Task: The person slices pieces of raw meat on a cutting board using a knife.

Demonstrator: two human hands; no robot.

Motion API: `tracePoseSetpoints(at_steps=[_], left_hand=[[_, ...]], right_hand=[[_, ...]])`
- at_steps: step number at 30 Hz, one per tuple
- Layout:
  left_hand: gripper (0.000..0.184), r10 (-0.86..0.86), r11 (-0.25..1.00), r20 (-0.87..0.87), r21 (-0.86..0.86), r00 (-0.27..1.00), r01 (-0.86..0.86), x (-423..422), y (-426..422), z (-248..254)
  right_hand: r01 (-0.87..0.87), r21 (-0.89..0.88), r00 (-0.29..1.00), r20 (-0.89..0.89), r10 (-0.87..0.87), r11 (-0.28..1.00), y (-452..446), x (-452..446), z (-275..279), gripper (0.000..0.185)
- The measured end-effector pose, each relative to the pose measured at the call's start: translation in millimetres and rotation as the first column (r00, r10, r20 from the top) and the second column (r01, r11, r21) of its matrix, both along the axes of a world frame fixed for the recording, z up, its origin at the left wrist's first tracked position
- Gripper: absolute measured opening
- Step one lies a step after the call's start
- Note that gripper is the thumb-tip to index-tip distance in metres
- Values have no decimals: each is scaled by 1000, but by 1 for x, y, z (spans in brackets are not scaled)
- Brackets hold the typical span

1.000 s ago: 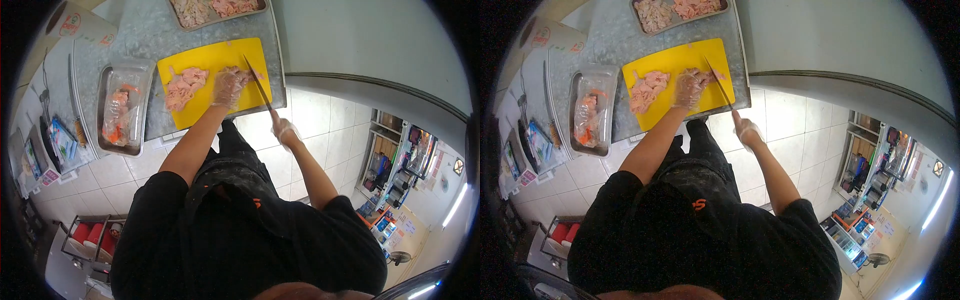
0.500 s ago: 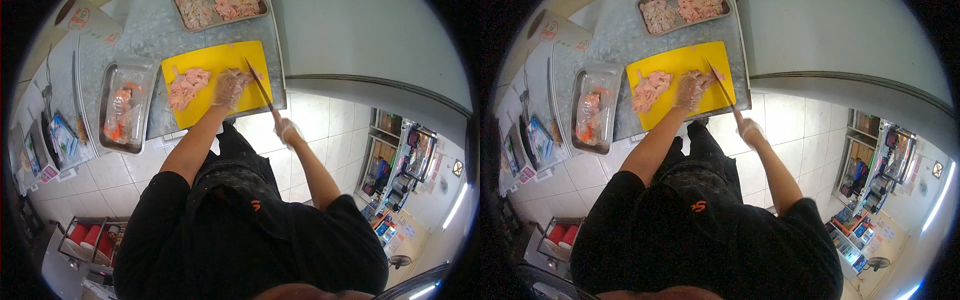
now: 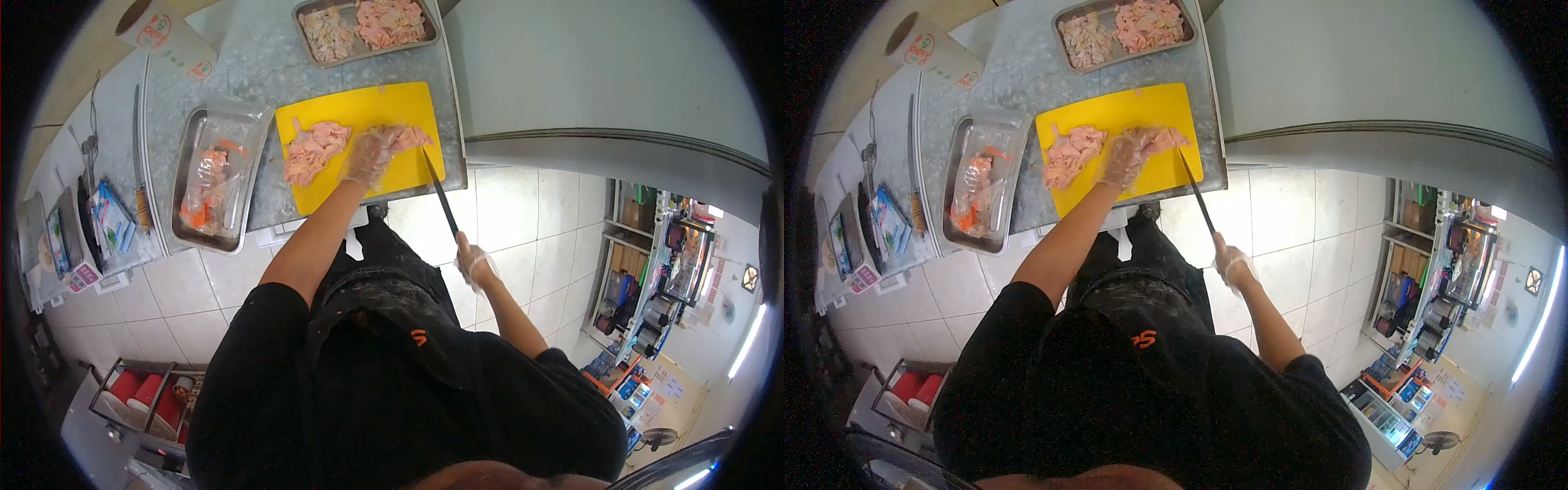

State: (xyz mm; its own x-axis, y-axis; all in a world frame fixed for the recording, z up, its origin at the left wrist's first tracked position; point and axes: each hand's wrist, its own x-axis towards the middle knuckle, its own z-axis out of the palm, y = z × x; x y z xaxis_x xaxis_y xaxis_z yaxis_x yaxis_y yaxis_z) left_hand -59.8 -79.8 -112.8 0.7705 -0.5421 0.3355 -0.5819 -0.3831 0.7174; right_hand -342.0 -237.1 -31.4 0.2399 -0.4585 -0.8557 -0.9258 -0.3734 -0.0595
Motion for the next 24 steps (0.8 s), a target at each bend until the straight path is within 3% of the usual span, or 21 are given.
tracePoseSetpoints(at_steps=[3,5,6,8,10,12,14,16,18,20,21,23,24], left_hand=[[20,34,995,96,89,995,-42,0,24,17],[19,1,996,18,85,1000,-3,-2,28,20],[18,-32,997,-57,75,998,36,-3,30,20],[17,5,999,-17,33,1000,-4,-2,22,-1],[16,43,999,16,-12,999,-43,-3,18,-9],[15,40,993,-60,117,997,-33,-2,22,-4],[16,36,986,-19,161,999,-33,-4,21,-12],[17,36,979,15,199,999,-38,-6,23,-12],[21,-3,940,21,340,1000,-4,-5,25,-3],[20,34,956,53,288,998,-48,-7,23,-11],[19,75,968,88,234,993,-94,-6,23,-11],[18,105,967,115,220,988,-129,-5,23,-13],[17,126,966,139,210,982,-154,-9,22,-13]], right_hand=[[105,10,994,-27,-104,994,4,-5,10,92],[-42,-24,980,191,46,999,3,15,0,81],[-211,-93,927,295,230,973,1,29,-15,53],[-299,-71,884,354,304,952,9,86,-14,40],[-339,-44,861,387,329,940,17,141,-13,42],[-299,33,887,379,265,954,16,172,-24,43],[-597,-439,455,504,734,672,15,176,-54,45],[-569,-301,601,482,637,765,19,160,-58,50],[-490,-595,291,577,763,637,12,115,-99,52],[-663,-281,640,268,720,694,29,102,-42,59],[-629,-207,703,261,662,749,29,95,-31,60],[-588,-134,761,242,602,797,25,94,-35,61],[-643,-273,635,331,698,715,21,97,-52,61]])
